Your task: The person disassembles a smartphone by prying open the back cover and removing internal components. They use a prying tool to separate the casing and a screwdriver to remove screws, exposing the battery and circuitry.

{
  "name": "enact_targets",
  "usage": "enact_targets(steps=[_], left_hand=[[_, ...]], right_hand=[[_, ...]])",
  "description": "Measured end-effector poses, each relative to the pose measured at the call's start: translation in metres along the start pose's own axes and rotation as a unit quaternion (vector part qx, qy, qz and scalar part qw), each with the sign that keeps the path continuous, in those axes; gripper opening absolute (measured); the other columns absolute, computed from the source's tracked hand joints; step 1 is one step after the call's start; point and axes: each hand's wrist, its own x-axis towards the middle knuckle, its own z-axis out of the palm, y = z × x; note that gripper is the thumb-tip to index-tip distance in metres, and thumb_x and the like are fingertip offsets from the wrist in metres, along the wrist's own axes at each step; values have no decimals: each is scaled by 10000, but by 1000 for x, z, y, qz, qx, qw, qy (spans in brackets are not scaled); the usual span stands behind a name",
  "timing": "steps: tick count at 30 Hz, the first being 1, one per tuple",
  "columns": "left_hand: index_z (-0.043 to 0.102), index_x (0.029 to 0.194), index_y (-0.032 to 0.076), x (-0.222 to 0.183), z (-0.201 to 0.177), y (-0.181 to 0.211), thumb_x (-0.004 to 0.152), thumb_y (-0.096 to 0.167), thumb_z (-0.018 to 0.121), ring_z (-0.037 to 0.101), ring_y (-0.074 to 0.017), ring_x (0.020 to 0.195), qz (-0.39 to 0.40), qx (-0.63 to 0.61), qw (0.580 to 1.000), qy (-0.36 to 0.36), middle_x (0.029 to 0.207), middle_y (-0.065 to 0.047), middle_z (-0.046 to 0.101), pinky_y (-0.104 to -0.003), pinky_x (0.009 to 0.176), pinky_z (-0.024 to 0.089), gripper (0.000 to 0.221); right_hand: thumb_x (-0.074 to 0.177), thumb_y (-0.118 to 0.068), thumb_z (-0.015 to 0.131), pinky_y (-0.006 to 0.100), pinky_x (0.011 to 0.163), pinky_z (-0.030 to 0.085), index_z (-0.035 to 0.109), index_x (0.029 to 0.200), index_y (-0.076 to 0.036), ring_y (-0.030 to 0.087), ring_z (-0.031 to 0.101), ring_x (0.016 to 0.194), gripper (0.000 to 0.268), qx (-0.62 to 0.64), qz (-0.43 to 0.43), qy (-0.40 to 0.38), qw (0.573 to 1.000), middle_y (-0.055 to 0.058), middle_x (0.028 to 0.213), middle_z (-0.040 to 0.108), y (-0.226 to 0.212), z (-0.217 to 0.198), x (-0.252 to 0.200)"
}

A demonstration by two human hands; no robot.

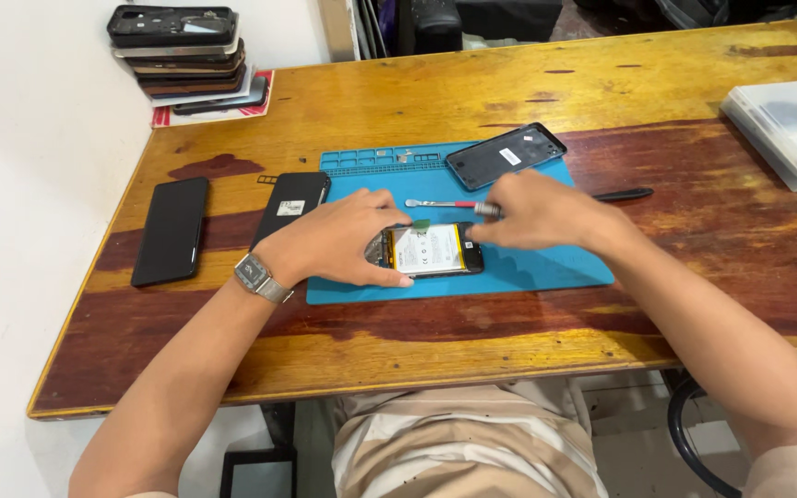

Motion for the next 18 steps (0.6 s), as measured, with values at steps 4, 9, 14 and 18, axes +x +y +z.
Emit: enact_targets(steps=[4, 9, 14, 18], left_hand=[[649, 1248, 12, 0, 0, 0, 726, 588, 811, 578, -305, 1107, 3, -5, 1000, 9, 1165, -122, 625, -409, 906, 525, 794], [643, 1251, 10, 0, 3, -1, 718, 615, 803, 578, -305, 1106, -6, 7, 1000, 10, 1174, -123, 619, -413, 893, 528, 822], [643, 1250, 6, 1, 5, -2, 715, 635, 801, 578, -309, 1108, 3, 16, 1000, 22, 1177, -127, 617, -418, 902, 528, 840], [638, 1265, 21, 1, 4, -2, 709, 636, 791, 581, -301, 1110, -14, 9, 1000, 11, 1178, -111, 620, -421, 883, 537, 843]], right_hand=[[747, -431, 767, 435, 565, 519, 715, 674, 22, 303, 666, 573, 461, -11, 29, -7, 999, 174, 593, 663, -12, 11, 3], [732, -479, 770, 456, 582, 540, 701, 646, 41, 327, 678, 588, 532, -22, 70, -7, 997, 188, 614, 671, -16, 16, 11], [679, -525, 782, 456, 602, 565, 726, 680, 25, 322, 695, 611, 553, -29, 88, -12, 996, 174, 630, 689, -17, 16, 18], [691, -541, 758, 455, 612, 554, 739, 713, 38, 341, 700, 649, 580, -38, 54, -18, 998, 199, 677, 704, -13, 16, 19]])
